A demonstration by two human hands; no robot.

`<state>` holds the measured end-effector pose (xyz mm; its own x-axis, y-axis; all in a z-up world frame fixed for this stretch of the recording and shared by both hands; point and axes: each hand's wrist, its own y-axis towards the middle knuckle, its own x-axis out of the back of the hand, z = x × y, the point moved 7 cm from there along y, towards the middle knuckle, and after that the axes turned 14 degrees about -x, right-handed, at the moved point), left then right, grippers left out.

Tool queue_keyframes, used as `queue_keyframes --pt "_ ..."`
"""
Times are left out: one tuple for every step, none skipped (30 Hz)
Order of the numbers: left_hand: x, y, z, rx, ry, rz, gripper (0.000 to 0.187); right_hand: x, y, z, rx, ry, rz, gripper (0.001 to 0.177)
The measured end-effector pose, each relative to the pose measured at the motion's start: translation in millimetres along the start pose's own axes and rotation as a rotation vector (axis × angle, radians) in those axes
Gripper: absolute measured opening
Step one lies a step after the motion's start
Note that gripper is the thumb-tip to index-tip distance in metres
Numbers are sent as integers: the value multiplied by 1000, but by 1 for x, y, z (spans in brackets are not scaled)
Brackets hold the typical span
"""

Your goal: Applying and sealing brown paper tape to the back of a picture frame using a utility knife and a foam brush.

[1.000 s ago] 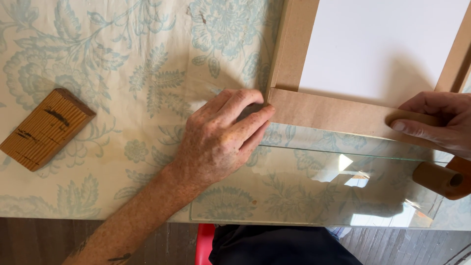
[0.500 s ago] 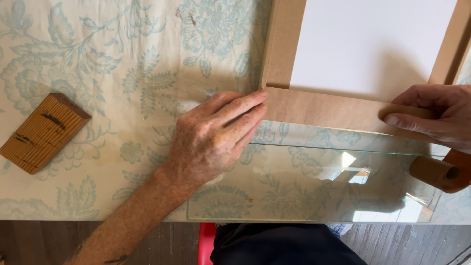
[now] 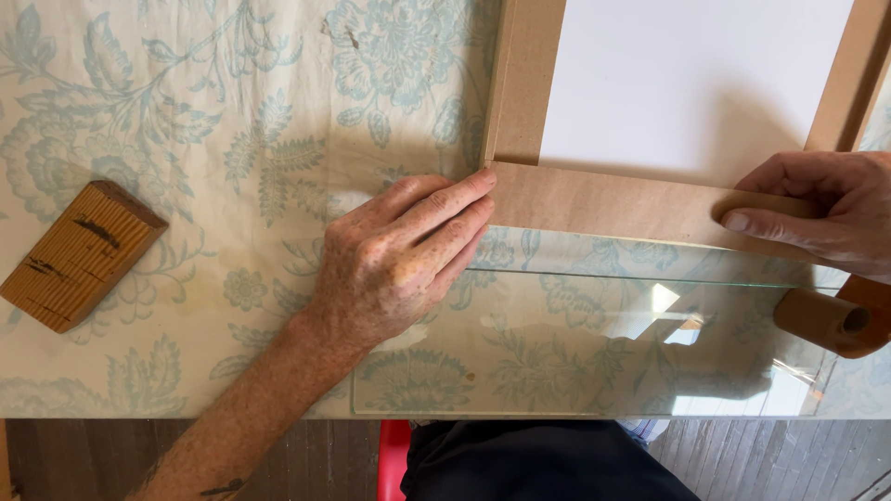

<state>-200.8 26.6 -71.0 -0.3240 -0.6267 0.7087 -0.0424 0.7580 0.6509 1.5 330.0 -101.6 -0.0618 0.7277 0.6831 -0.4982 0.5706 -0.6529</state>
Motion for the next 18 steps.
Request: queue_keyframes --pt "0 0 0 5 -1 2 7 -1 1 -1 29 40 13 14" --pt "0 0 1 5 0 2 7 -2 4 -6 29 40 13 14" --pt "0 1 1 10 0 9 7 -3 7 -12 15 91 38 15" --pt "-1 1 1 15 -1 17 7 -5 10 -18 1 142 63 17" --pt "0 1 1 14 0 17 7 -5 11 -19 2 142 63 17" --pt "0 1 0 17 10 17 7 -5 12 -19 3 152 76 17" --pt "0 1 0 20 19 17 8 -5 12 -20 3 161 89 17" --pt "1 2 -1 19 18 17 8 -3 8 -11 2 162 88 17" --pt "2 3 -2 6 38 25 8 0 4 -4 -15 44 33 16" --pt "3 5 -4 -7 57 34 9 4 0 4 -33 -73 -21 15" --pt "3 3 -3 -12 56 33 9 3 2 4 -34 -70 -25 15" --pt "0 1 -2 -8 46 59 14 5 3 2 -53 -104 -45 16" --pt "-4 0 -1 -9 29 82 22 7 2 -3 -81 -137 -70 17" --pt "-1 0 -2 -20 20 79 22 11 4 -3 -92 -132 -78 17" --pt "-2 1 -1 -19 30 96 20 14 3 -6 -100 -190 -67 18" --pt "-4 3 -1 -19 41 113 19 18 2 -10 -109 -247 -54 20" --pt "1 9 -4 -39 20 103 19 24 -3 -4 -135 -241 -70 20" --pt "4 16 -6 -41 25 121 15 27 -7 1 -149 -188 -7 19"
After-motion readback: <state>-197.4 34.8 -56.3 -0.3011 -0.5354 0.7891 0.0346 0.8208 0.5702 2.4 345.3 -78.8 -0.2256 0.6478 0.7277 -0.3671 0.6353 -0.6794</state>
